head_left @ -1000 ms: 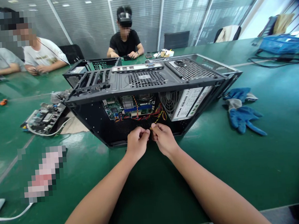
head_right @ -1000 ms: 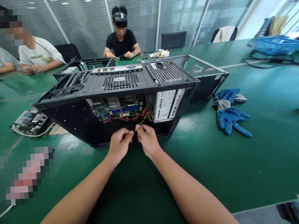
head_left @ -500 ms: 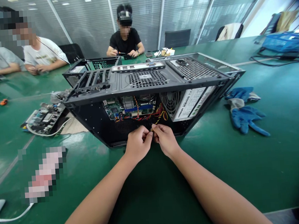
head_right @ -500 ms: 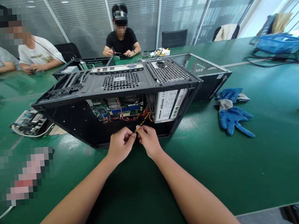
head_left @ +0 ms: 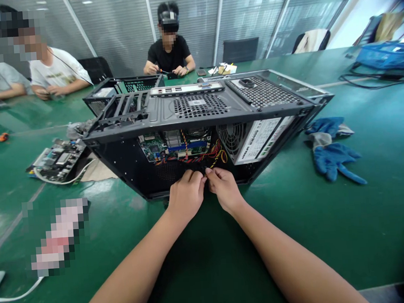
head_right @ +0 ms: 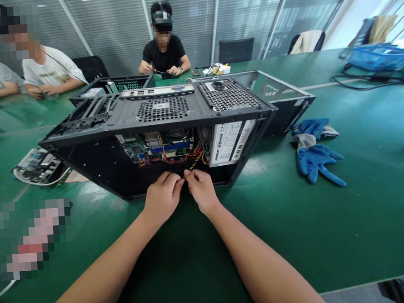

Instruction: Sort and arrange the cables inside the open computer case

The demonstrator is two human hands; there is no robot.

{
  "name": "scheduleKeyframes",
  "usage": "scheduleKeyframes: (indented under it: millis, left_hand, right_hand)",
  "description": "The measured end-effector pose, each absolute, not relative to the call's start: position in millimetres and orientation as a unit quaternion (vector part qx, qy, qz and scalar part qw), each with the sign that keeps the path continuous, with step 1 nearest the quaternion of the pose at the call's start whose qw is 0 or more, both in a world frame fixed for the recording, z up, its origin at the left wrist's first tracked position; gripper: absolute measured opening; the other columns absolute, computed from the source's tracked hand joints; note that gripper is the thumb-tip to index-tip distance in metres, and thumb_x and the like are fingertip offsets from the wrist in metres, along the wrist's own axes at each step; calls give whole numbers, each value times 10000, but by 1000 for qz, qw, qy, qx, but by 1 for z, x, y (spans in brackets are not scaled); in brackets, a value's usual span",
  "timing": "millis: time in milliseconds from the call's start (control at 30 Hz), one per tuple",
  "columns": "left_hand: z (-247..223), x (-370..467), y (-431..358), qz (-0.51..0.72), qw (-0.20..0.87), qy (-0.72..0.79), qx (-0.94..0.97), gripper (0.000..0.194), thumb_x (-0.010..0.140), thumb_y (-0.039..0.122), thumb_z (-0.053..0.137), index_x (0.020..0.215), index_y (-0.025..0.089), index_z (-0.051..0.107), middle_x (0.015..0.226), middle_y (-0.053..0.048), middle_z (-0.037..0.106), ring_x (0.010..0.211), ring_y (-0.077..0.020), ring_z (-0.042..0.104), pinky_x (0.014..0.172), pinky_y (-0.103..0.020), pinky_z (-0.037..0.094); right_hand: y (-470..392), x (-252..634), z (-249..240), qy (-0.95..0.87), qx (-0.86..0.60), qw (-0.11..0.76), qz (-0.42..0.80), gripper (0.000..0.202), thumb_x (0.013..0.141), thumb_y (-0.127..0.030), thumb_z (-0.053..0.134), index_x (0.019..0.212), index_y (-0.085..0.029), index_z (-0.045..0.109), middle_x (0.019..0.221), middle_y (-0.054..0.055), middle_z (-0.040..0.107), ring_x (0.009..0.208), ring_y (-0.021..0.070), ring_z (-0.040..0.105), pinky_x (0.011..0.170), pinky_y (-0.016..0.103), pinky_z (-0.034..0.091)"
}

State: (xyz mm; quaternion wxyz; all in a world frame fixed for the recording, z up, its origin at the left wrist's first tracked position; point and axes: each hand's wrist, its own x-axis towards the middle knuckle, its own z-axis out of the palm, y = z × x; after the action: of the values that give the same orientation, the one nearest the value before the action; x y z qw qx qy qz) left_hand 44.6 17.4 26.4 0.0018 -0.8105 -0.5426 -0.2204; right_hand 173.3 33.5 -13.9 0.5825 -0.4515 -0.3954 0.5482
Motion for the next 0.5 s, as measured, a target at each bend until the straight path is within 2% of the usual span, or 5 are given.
scheduleKeyframes:
  millis: [133, 267, 367, 500]
  left_hand:
    - [30, 48, 17, -212, -22, -563, -799, 214, 948, 273, 453, 829, 177, 603, 815, -63, 635, 675, -181, 605, 553, -276, 385]
    - [29, 48, 22, -250, -113, -572, -773, 218, 910, 250, 496, 718, 175, 567, 701, -46, 615, 663, -171, 605, 594, -267, 402]
    - [28, 47, 28, -293, -270, -576, -714, 273, 893, 275, 509, 640, 173, 520, 590, -3, 560, 521, -122, 563, 532, -240, 381]
    - [24, 47, 33, -314, -544, -568, -532, 219, 861, 288, 528, 685, 160, 534, 587, 26, 532, 359, -62, 448, 393, -212, 284]
  right_hand:
    - [34, 174, -14, -405, -460, 572, 545, 466, 780, -520, 677, 565, -204, 409, 473, -75, 359, 414, 62, 282, 414, 240, 204]
    - [35, 176, -14, -422, -463, 558, 544, 459, 791, -524, 661, 574, -199, 421, 488, -71, 375, 414, 61, 302, 413, 233, 225]
    - [34, 176, -13, -422, -462, 553, 550, 454, 787, -517, 668, 577, -199, 422, 488, -72, 377, 413, 60, 309, 412, 230, 228]
    - [33, 175, -10, -415, -458, 553, 559, 458, 778, -523, 673, 576, -204, 414, 471, -73, 374, 405, 60, 299, 405, 232, 217]
